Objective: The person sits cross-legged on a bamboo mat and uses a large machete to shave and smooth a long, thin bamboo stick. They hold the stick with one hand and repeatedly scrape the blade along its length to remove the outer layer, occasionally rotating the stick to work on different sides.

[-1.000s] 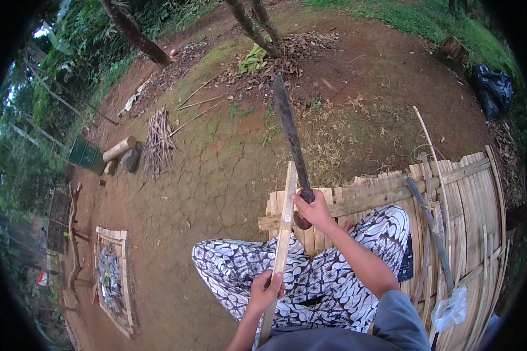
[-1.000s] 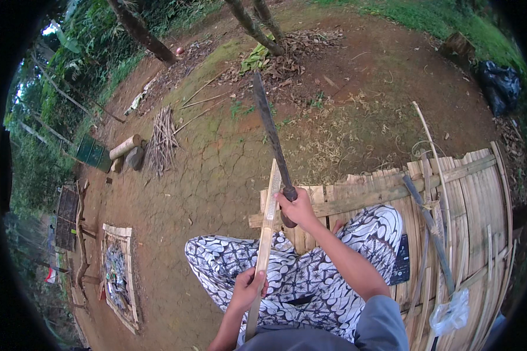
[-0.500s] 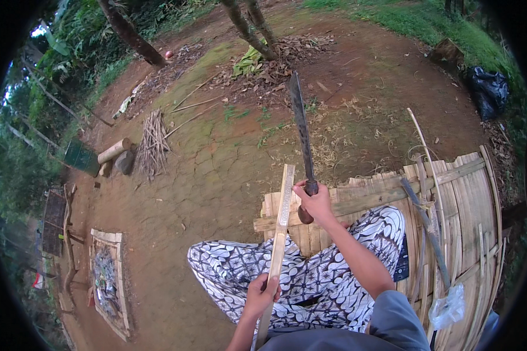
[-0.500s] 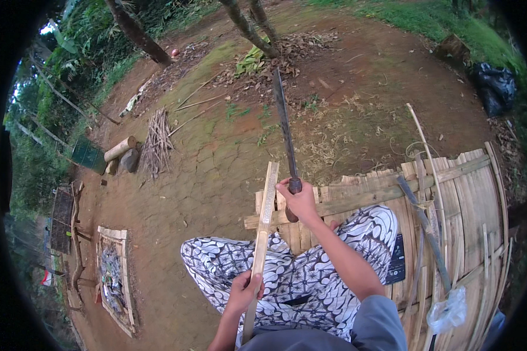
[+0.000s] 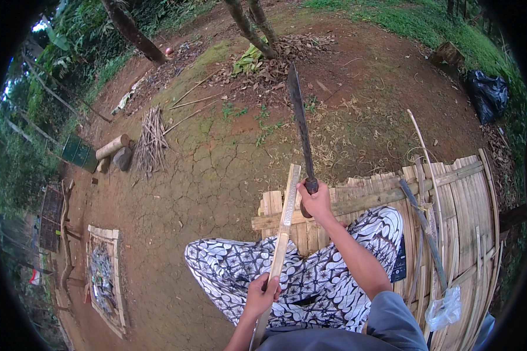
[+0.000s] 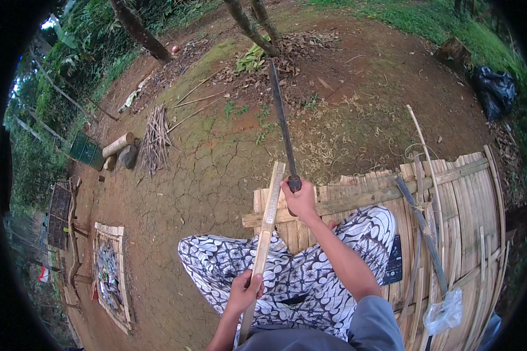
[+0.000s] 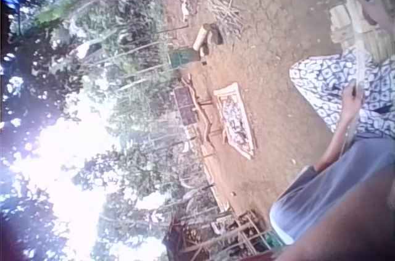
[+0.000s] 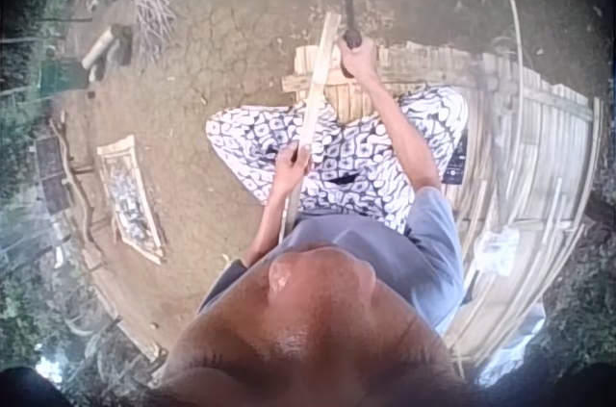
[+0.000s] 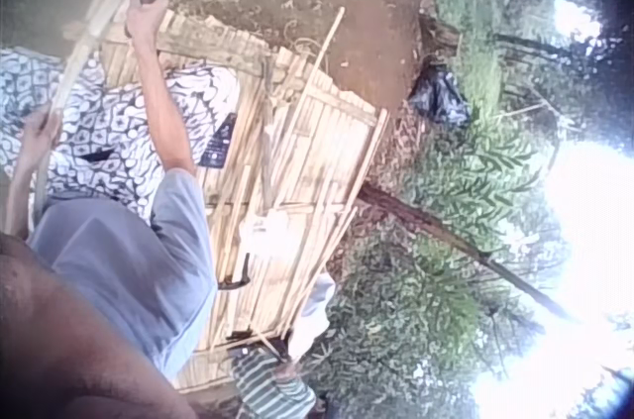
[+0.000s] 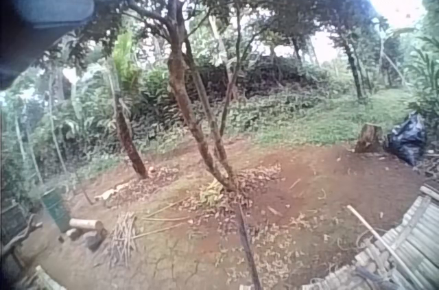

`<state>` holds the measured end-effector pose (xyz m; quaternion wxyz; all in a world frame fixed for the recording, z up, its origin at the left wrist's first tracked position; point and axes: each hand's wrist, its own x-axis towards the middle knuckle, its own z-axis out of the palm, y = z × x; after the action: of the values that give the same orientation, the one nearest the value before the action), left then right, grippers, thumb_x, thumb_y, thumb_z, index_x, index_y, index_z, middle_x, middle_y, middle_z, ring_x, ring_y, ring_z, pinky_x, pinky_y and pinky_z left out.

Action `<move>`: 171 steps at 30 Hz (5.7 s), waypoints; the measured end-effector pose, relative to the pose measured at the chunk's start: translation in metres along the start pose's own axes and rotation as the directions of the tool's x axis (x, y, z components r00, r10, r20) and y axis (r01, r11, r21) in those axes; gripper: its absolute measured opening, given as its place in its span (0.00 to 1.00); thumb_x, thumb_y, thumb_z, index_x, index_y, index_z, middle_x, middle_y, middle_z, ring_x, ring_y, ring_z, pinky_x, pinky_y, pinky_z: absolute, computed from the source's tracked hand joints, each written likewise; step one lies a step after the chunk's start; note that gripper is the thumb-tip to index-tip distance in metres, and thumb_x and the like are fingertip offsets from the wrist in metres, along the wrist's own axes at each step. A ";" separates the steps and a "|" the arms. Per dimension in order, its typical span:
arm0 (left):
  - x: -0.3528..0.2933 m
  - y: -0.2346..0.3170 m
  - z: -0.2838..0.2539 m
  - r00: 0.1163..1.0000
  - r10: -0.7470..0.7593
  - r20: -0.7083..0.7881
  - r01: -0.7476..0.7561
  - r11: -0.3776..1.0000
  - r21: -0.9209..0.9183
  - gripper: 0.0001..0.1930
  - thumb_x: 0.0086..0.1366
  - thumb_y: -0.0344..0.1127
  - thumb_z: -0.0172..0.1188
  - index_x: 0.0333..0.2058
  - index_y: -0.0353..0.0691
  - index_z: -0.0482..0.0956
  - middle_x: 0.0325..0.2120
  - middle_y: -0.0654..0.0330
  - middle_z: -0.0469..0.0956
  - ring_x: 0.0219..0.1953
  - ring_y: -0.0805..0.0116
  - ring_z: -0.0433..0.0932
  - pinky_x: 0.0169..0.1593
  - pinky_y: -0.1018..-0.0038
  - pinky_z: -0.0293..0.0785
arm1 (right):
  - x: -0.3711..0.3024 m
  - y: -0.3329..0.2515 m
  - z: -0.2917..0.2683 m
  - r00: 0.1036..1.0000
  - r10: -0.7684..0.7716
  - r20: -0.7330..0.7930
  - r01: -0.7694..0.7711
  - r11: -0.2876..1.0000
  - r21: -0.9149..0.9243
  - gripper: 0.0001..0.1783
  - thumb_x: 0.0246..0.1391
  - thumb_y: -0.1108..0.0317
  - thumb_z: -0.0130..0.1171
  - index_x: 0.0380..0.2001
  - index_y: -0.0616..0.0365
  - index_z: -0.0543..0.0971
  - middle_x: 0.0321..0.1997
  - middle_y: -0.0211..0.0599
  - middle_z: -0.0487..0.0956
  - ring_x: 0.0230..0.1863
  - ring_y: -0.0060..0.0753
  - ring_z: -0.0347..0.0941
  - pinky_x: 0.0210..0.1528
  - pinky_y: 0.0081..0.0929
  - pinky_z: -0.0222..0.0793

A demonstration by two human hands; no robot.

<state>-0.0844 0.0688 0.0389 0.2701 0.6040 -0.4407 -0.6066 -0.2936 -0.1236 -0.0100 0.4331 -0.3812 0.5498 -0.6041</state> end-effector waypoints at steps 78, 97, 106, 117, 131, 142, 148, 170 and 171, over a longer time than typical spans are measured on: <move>-0.046 0.028 -0.077 0.912 0.207 -0.353 -0.002 0.864 0.503 0.13 0.69 0.38 0.47 0.35 0.32 0.73 0.15 0.49 0.70 0.16 0.61 0.69 0.25 0.65 0.66 | -0.028 0.006 0.020 0.729 -0.211 0.651 0.654 0.494 -0.573 0.29 0.54 0.38 0.48 0.22 0.53 0.78 0.11 0.37 0.73 0.14 0.39 0.73 0.20 0.33 0.70; -0.063 0.061 -0.082 0.947 0.192 -0.258 -0.028 0.849 0.528 0.15 0.69 0.38 0.49 0.30 0.29 0.71 0.13 0.55 0.64 0.17 0.72 0.63 0.23 0.67 0.62 | 0.000 -0.026 -0.003 0.949 0.006 0.314 0.257 0.562 -0.787 0.28 0.54 0.41 0.50 0.23 0.58 0.77 0.15 0.46 0.75 0.23 0.53 0.76 0.31 0.46 0.72; -0.047 0.076 -0.081 0.914 0.201 -0.352 0.054 0.801 0.596 0.18 0.70 0.41 0.43 0.36 0.26 0.70 0.17 0.41 0.71 0.23 0.42 0.73 0.28 0.58 0.66 | -0.008 -0.016 0.009 0.975 0.082 0.205 0.094 0.687 -0.721 0.30 0.52 0.39 0.52 0.31 0.61 0.78 0.23 0.52 0.78 0.32 0.54 0.77 0.36 0.44 0.71; -0.043 0.048 -0.106 0.904 0.203 -0.376 -0.007 0.887 0.462 0.20 0.71 0.45 0.43 0.32 0.34 0.75 0.17 0.59 0.67 0.23 0.72 0.66 0.29 0.71 0.66 | 0.006 0.022 0.006 0.993 -0.073 0.089 0.108 0.859 -0.500 0.27 0.55 0.46 0.56 0.33 0.65 0.72 0.17 0.44 0.72 0.20 0.42 0.68 0.27 0.38 0.64; -0.034 0.044 -0.094 0.886 0.147 -0.440 0.109 0.856 0.505 0.22 0.68 0.48 0.49 0.29 0.31 0.74 0.19 0.45 0.74 0.23 0.48 0.74 0.30 0.63 0.69 | -0.018 -0.007 0.010 0.954 -0.151 0.258 0.258 0.854 -0.453 0.18 0.56 0.53 0.57 0.33 0.60 0.76 0.16 0.38 0.70 0.18 0.32 0.67 0.25 0.32 0.63; -0.018 0.038 -0.078 0.869 0.257 -0.424 -0.081 0.918 0.389 0.18 0.64 0.43 0.58 0.24 0.32 0.72 0.12 0.62 0.66 0.17 0.78 0.61 0.21 0.74 0.58 | -0.084 -0.017 0.036 0.515 -0.482 0.709 0.801 0.565 -0.198 0.17 0.45 0.51 0.62 0.26 0.54 0.75 0.15 0.38 0.73 0.16 0.42 0.71 0.21 0.33 0.67; -0.044 0.050 -0.082 0.817 0.220 -0.533 -0.024 0.937 0.350 0.17 0.65 0.38 0.56 0.21 0.31 0.69 0.11 0.68 0.60 0.17 0.82 0.56 0.19 0.75 0.51 | -0.036 -0.002 0.023 0.622 -0.399 0.674 0.756 0.531 -0.383 0.19 0.49 0.49 0.59 0.23 0.55 0.75 0.12 0.38 0.72 0.15 0.42 0.73 0.20 0.36 0.68; -0.054 0.073 -0.094 0.857 0.281 -0.432 -0.019 0.854 0.519 0.18 0.62 0.41 0.59 0.22 0.31 0.71 0.10 0.60 0.62 0.15 0.77 0.58 0.20 0.72 0.56 | -0.018 0.024 0.018 0.963 -0.119 0.243 0.186 0.942 -0.278 0.25 0.60 0.51 0.50 0.23 0.65 0.72 0.11 0.40 0.64 0.15 0.31 0.58 0.21 0.33 0.55; -0.050 0.074 -0.092 0.854 0.288 -0.433 -0.004 0.837 0.548 0.18 0.62 0.41 0.59 0.22 0.30 0.71 0.09 0.58 0.63 0.15 0.76 0.59 0.20 0.71 0.57 | -0.019 0.017 0.013 0.963 -0.123 0.241 0.194 0.936 -0.295 0.24 0.60 0.52 0.50 0.23 0.65 0.72 0.11 0.40 0.64 0.15 0.31 0.58 0.21 0.34 0.55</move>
<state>-0.0045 0.0580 0.1378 0.2454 0.7533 -0.5513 -0.2613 -0.2738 -0.1104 -0.0254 0.3740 -0.5531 0.5556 -0.4955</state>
